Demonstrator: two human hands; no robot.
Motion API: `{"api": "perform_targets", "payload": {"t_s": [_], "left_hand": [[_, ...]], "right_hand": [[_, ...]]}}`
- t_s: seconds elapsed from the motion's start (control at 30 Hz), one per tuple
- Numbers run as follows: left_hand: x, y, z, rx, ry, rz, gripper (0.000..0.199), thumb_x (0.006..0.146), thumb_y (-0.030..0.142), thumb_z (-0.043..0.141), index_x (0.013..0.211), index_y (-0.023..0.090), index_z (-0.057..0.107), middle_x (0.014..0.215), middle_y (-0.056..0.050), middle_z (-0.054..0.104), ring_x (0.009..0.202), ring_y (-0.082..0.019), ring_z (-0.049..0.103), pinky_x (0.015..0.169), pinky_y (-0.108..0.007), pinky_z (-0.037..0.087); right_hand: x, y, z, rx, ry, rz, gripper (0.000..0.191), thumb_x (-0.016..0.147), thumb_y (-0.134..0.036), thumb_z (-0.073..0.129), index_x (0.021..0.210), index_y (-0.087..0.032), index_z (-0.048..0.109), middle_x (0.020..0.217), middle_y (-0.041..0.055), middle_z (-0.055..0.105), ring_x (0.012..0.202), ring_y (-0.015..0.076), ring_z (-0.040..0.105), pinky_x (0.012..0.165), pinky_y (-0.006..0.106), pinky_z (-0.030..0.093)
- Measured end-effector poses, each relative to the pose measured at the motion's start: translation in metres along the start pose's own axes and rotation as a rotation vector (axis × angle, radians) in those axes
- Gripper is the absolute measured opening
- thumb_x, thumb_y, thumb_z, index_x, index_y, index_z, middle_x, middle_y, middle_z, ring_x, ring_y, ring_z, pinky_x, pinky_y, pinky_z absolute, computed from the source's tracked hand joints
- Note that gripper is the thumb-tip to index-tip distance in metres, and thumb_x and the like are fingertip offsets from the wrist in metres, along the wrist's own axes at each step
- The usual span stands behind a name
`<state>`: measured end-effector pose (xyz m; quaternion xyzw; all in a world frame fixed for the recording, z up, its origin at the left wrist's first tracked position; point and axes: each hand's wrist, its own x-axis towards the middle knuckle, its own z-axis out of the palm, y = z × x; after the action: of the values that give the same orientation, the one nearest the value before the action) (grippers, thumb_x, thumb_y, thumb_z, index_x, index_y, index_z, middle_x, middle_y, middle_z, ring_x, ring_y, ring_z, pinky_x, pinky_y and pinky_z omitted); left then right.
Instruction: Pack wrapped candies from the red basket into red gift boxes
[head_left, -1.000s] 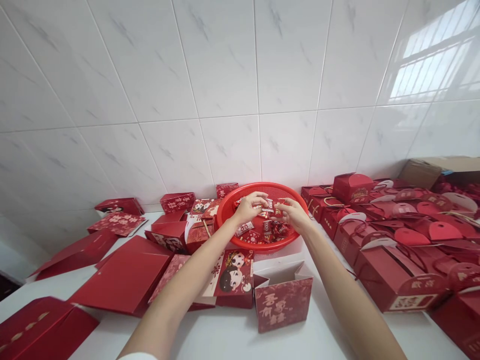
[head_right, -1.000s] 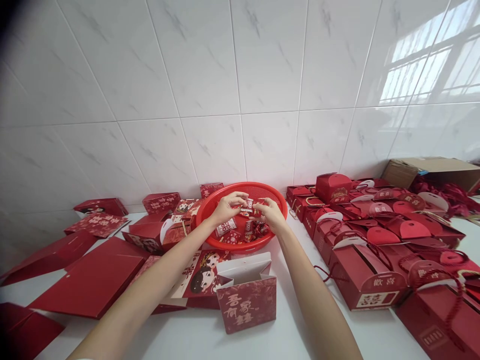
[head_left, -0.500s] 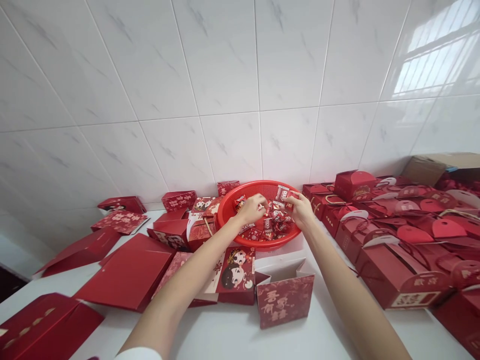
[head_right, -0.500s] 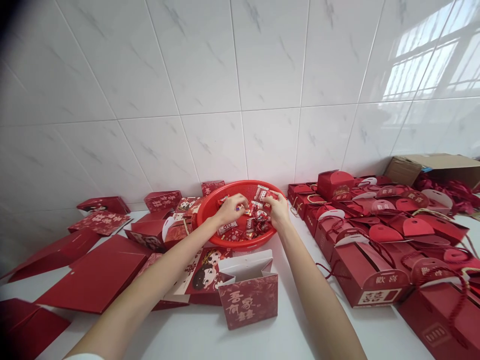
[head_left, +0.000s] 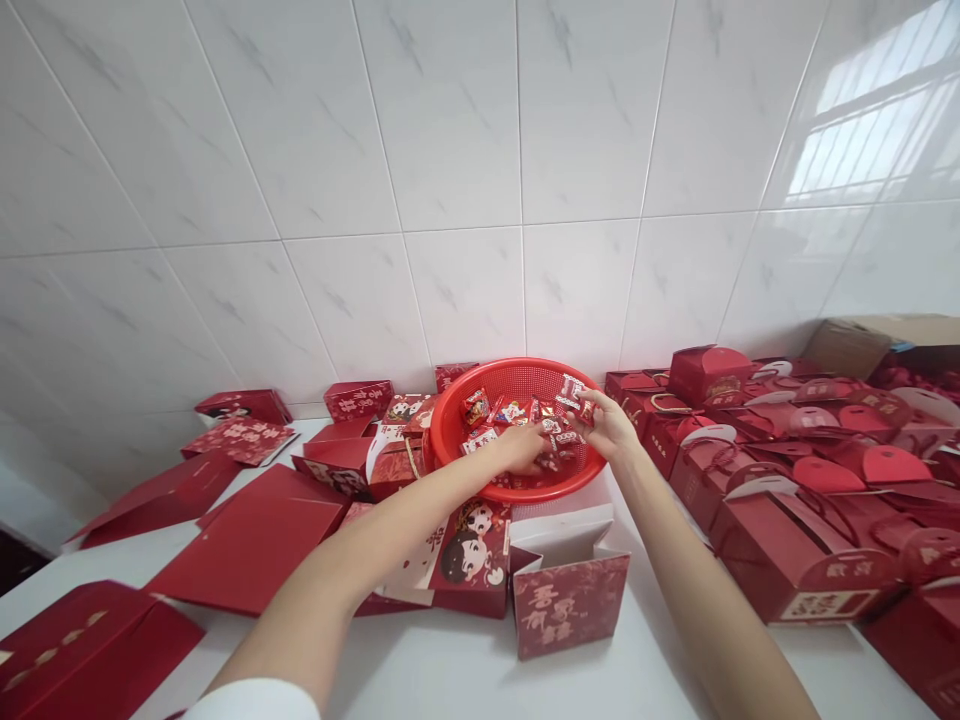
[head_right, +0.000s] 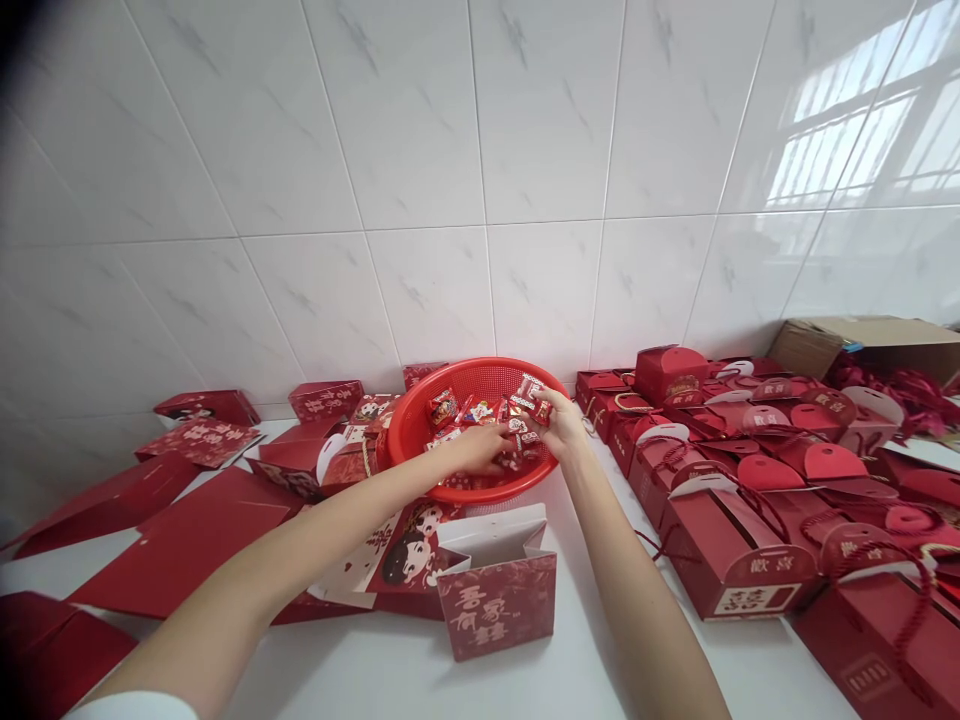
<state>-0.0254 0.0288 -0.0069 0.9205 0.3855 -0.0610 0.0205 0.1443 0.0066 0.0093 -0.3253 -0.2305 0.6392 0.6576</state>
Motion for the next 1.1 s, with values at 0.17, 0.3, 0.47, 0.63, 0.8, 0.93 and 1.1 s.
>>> {"api": "perform_targets", "payload": {"t_s": [0.17,0.3,0.47,0.63,0.8,0.93,1.1], "left_hand": [[0.002,-0.026,-0.002,-0.028,0.098,-0.325,0.023,0.084,0.017,0.062,0.104,0.017,0.074,0.108,-0.016,0.073,0.104,-0.030,0.070,0.088,-0.037,0.055],[0.003,-0.037,-0.003,-0.073,0.185,-0.440,0.022,0.088,0.022,0.058,0.104,0.017,0.072,0.107,-0.017,0.074,0.105,-0.032,0.070,0.087,-0.038,0.054],[0.006,-0.036,-0.001,-0.122,0.278,-0.420,0.027,0.086,0.022,0.059,0.112,0.019,0.068,0.115,-0.016,0.072,0.109,-0.031,0.068,0.089,-0.038,0.052],[0.008,-0.039,0.002,-0.175,0.336,-0.404,0.027,0.090,0.017,0.051,0.109,0.017,0.069,0.114,-0.016,0.072,0.108,-0.030,0.068,0.091,-0.039,0.051],[0.009,-0.044,0.003,-0.228,0.358,-0.373,0.033,0.089,0.012,0.048,0.115,0.018,0.068,0.120,-0.014,0.071,0.113,-0.027,0.065,0.093,-0.036,0.049],[0.012,-0.044,0.005,-0.263,0.292,-0.246,0.022,0.085,0.022,0.061,0.105,0.020,0.070,0.107,-0.008,0.074,0.103,-0.025,0.068,0.088,-0.031,0.050],[0.017,-0.043,0.012,-0.308,0.162,-0.122,0.026,0.057,0.019,0.082,0.080,0.023,0.071,0.077,0.001,0.070,0.078,-0.023,0.068,0.070,-0.026,0.049]], "right_hand": [[-0.001,0.002,0.000,-0.021,-0.043,0.009,0.022,0.061,-0.009,0.073,0.070,-0.021,0.057,0.065,-0.0041,0.064,0.062,0.0132,0.064,0.052,0.022,0.057],[-0.003,0.001,0.000,-0.029,-0.055,0.013,0.019,0.062,-0.010,0.072,0.070,-0.021,0.058,0.067,-0.0040,0.065,0.063,0.0128,0.063,0.053,0.022,0.056],[-0.006,-0.004,-0.002,-0.034,-0.104,0.007,0.017,0.062,-0.013,0.071,0.073,-0.021,0.062,0.070,-0.0017,0.068,0.065,0.0141,0.063,0.052,0.021,0.053],[-0.007,-0.005,-0.001,-0.043,-0.117,-0.004,0.018,0.065,-0.022,0.077,0.080,-0.023,0.067,0.074,-0.0016,0.071,0.066,0.0140,0.064,0.049,0.020,0.051],[-0.006,-0.002,0.000,-0.059,-0.106,-0.019,0.023,0.062,-0.022,0.082,0.081,-0.023,0.069,0.076,-0.0034,0.070,0.065,0.0109,0.063,0.047,0.016,0.049],[-0.006,-0.002,0.000,-0.070,-0.109,-0.032,0.021,0.061,-0.021,0.082,0.078,-0.023,0.069,0.077,-0.0030,0.070,0.069,0.0118,0.064,0.049,0.016,0.051],[-0.006,-0.001,0.001,-0.089,-0.108,-0.037,0.019,0.062,-0.021,0.082,0.078,-0.023,0.071,0.081,-0.0020,0.071,0.071,0.0121,0.064,0.048,0.016,0.051]]}}
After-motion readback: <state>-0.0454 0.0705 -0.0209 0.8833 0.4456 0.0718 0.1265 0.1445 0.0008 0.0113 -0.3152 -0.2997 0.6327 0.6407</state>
